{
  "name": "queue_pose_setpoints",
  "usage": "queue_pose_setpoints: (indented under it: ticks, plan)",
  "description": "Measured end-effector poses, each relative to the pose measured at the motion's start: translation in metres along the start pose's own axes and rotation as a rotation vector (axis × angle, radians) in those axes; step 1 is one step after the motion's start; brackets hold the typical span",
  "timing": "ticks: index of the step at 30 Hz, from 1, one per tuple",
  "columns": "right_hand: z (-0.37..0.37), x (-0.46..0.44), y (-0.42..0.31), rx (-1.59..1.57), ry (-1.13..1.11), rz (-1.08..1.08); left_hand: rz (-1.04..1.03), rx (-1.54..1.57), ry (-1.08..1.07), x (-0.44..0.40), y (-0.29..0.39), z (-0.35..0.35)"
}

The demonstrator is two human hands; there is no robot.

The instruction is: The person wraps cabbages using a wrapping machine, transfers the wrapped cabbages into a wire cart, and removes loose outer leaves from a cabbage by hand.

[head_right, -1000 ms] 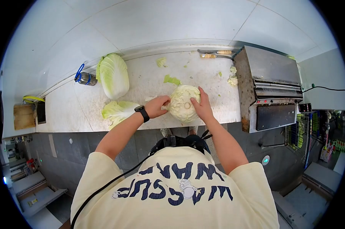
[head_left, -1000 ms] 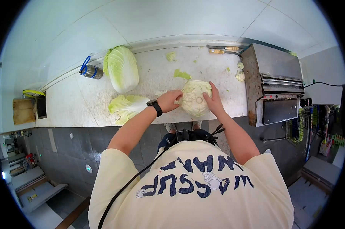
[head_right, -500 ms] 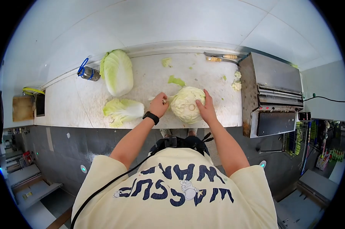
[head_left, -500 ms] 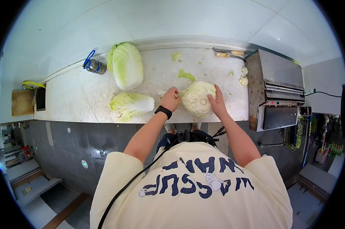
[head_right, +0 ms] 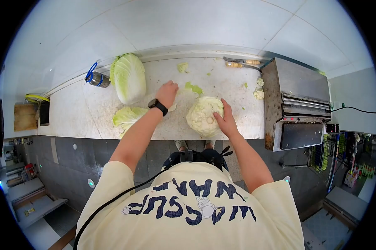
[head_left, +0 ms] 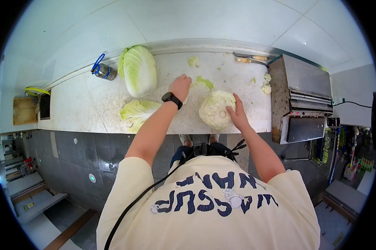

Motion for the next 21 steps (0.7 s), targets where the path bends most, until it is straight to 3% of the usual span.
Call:
queue_pose_setpoints:
  ticks: [2,5,6,8,10,12,15,19,21]
  plan:
    - [0.000,0.000,0.001,-0.013,-0.004,-0.005,0.127,0.059,0.062,-0.017,-0.013,0.023]
    - [-0.001,0.001,0.003,-0.052,0.011,-0.021,0.090,-0.026,0.301,-0.015,-0.022,0.049]
    - [-0.002,0.000,0.004,-0.071,0.021,-0.027,0.084,-0.224,0.356,-0.004,-0.012,0.054]
    - [-0.004,0.000,0.010,-0.075,0.063,-0.027,0.136,-0.162,0.136,0.014,-0.004,0.028]
    - [-0.003,-0.002,0.011,-0.065,0.071,-0.026,0.175,0.390,-0.341,0.034,0.005,-0.029]
    - [-0.002,-0.003,0.008,-0.040,0.043,-0.025,0.235,0.816,-0.266,0.051,0.048,-0.036]
    - [-0.004,-0.007,0.010,-0.049,0.045,-0.024,-0.184,0.404,-0.110,0.054,0.093,-0.024]
    - [-0.002,-0.004,0.007,-0.049,0.031,-0.036,-0.084,0.250,-0.303,0.035,0.092,-0.021]
    - [-0.002,-0.004,0.006,-0.052,0.037,-0.023,-0.140,0.223,-0.415,0.023,0.096,-0.019]
Point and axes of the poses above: each hand's wrist, its own x-axis away from the middle knuckle, its own z-axis out of the back of the hand, y = z × x, the point moved 7 cm from there along -x, towards the middle knuckle, and after that the axes turned 2 degrees about y, right-handed, at the moved point
